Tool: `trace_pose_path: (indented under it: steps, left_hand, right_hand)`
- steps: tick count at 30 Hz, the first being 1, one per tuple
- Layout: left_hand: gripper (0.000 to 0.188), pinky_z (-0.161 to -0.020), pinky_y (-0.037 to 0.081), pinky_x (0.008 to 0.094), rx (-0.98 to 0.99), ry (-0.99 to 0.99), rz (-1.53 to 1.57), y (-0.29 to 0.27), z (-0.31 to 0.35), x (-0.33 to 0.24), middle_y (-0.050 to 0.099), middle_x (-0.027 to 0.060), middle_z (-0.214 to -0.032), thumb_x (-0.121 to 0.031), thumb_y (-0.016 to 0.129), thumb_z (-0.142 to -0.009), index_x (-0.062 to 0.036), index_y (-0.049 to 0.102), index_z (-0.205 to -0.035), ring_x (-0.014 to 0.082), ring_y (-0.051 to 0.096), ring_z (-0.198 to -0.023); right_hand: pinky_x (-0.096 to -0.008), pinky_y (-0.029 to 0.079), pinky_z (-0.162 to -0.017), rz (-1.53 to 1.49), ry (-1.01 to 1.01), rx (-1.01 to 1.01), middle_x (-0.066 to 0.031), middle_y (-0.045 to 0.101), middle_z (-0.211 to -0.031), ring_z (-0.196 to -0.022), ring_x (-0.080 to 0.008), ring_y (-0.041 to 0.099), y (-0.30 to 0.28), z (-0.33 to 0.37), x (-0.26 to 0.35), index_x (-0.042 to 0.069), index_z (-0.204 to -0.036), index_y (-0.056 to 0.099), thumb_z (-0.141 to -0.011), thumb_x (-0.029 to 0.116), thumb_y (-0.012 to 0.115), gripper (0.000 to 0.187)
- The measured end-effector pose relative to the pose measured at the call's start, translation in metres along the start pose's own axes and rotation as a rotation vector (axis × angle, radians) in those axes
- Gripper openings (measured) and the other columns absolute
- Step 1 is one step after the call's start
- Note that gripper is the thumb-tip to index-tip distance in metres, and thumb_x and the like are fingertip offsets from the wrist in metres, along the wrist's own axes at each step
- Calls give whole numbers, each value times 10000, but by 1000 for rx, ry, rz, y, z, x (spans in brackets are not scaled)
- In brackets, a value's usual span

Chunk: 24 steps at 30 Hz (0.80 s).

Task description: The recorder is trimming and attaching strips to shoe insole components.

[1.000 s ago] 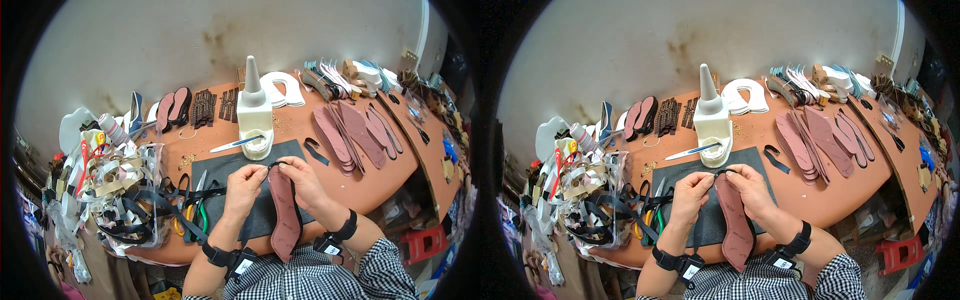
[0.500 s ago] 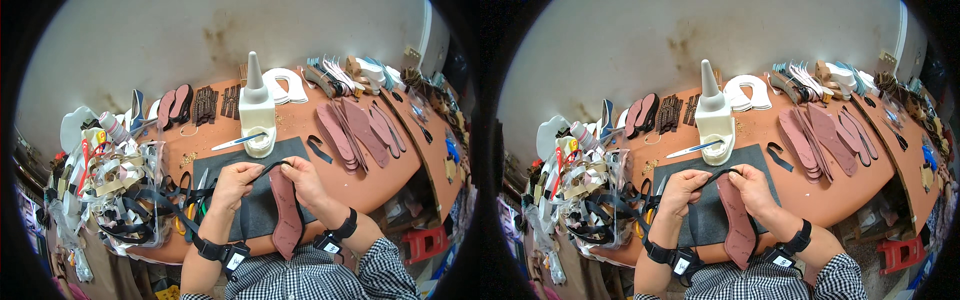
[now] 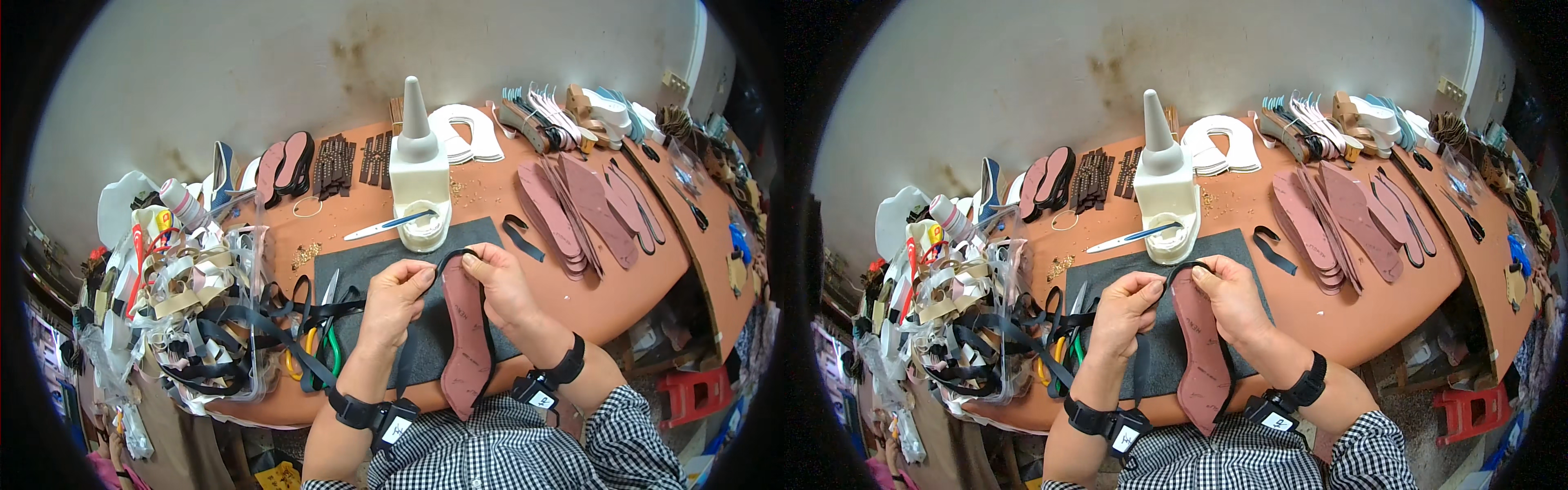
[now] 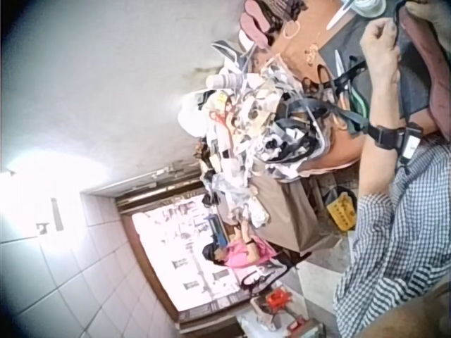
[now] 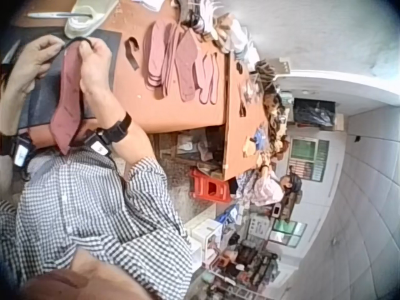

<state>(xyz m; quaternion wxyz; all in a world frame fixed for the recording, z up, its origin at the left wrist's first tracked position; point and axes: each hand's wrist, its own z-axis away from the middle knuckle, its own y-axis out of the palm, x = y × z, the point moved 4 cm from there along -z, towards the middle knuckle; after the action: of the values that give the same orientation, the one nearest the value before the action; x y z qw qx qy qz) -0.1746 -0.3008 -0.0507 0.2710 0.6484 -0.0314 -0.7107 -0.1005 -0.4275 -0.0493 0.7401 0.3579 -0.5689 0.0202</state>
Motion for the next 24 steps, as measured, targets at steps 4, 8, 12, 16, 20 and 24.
trace_pose_path:
  steps: [4,8,12,16,20,24]
  left_hand:
    - [121,-362,234,164,-30,49,-18,6,0,5,458,-54,-601,-112,605,-829,-4,609,-883,11,338,-420]
    - [123,-386,273,174,-108,146,-174,7,0,9,486,-44,-619,-118,608,-826,-4,628,-867,23,370,-437]
    - [141,-450,343,210,-169,260,-407,7,2,12,540,6,-666,-126,610,-816,12,625,-838,57,441,-506]
    - [164,-551,410,260,-207,365,-600,12,1,11,570,71,-708,-132,600,-808,32,602,-805,115,506,-599]
    - [167,-594,423,278,-179,297,-627,9,-4,13,574,92,-705,-129,585,-811,35,590,-779,146,526,-628]
    - [171,-583,418,277,-183,326,-631,13,-5,9,570,95,-697,-131,582,-809,35,588,-768,148,528,-619]
  right_hand:
    - [-209,472,-564,-50,10,-33,-39,569,-763,-636,-79,537,0,-1,-2,-2,-879,528,-873,48,490,64]
    - [-213,478,-565,-58,1,-70,-42,568,-772,-628,-80,535,1,-1,-1,-5,-880,526,-878,60,487,76]
    - [-214,476,-574,-65,15,-80,-43,567,-774,-635,-80,534,-1,-1,-3,-6,-878,527,-882,65,482,84]
    - [-211,465,-581,-80,30,-86,-36,565,-771,-647,-78,533,-4,-3,-9,5,-874,531,-882,72,486,81]
    - [-203,449,-587,-244,32,-76,-24,564,-772,-650,-72,527,-8,-4,-13,18,-882,535,-879,99,511,84]
    - [-194,437,-591,-152,31,-80,-17,566,-754,-654,-66,520,-1,-6,-5,21,-848,555,-874,128,538,112]
